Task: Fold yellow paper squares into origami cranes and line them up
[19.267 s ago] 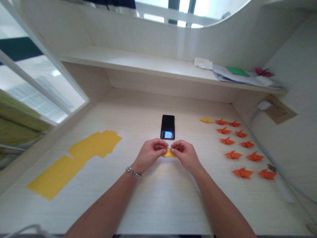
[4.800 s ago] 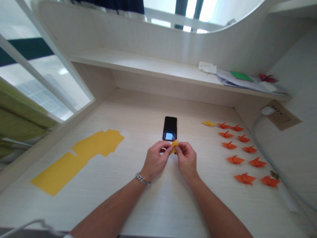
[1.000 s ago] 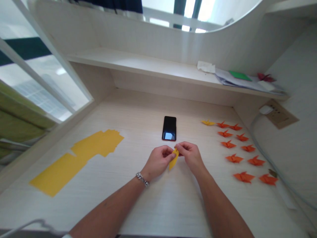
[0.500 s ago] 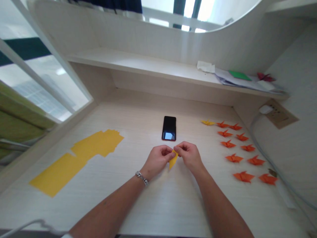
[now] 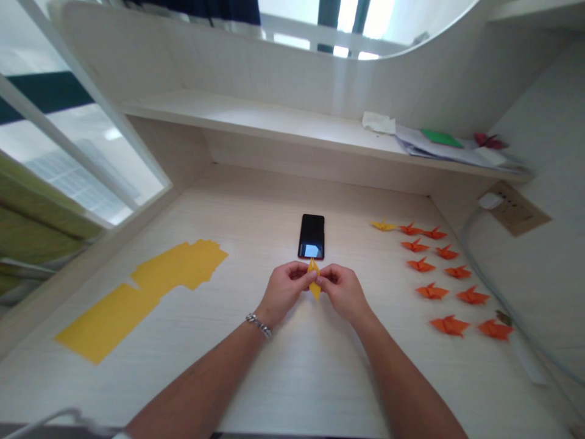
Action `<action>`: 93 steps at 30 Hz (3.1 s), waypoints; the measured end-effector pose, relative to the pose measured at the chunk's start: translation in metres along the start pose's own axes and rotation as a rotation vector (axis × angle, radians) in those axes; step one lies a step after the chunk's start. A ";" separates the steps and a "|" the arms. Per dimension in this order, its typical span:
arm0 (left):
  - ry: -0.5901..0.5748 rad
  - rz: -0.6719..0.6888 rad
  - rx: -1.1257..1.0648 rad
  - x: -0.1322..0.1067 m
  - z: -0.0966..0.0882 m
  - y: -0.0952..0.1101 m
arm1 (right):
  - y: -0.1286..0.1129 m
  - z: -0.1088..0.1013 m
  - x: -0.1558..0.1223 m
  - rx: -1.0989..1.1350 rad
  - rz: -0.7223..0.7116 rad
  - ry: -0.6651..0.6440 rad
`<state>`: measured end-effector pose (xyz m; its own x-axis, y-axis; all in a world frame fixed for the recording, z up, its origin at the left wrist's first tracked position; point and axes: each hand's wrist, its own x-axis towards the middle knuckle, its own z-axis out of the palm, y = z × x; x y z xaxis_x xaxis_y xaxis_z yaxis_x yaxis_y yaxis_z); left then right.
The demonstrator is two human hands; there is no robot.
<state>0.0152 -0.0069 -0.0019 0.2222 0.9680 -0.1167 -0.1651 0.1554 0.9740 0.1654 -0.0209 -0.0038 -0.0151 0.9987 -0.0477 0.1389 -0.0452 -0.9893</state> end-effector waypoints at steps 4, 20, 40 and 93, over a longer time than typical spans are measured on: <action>0.056 0.077 0.078 0.001 -0.003 0.003 | 0.001 0.005 -0.001 0.055 0.012 -0.054; -0.081 0.039 0.072 -0.002 0.000 0.006 | -0.006 -0.007 0.005 0.228 -0.036 0.218; 0.066 -0.008 -0.107 -0.002 0.005 0.000 | -0.003 0.007 0.001 0.160 -0.091 0.189; -0.109 0.024 -0.065 -0.003 -0.004 0.016 | -0.012 -0.010 -0.002 0.221 -0.038 -0.001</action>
<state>0.0079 -0.0065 0.0134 0.3199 0.9450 -0.0687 -0.2331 0.1488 0.9610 0.1735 -0.0225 0.0100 -0.0177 0.9998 -0.0096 -0.0820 -0.0110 -0.9966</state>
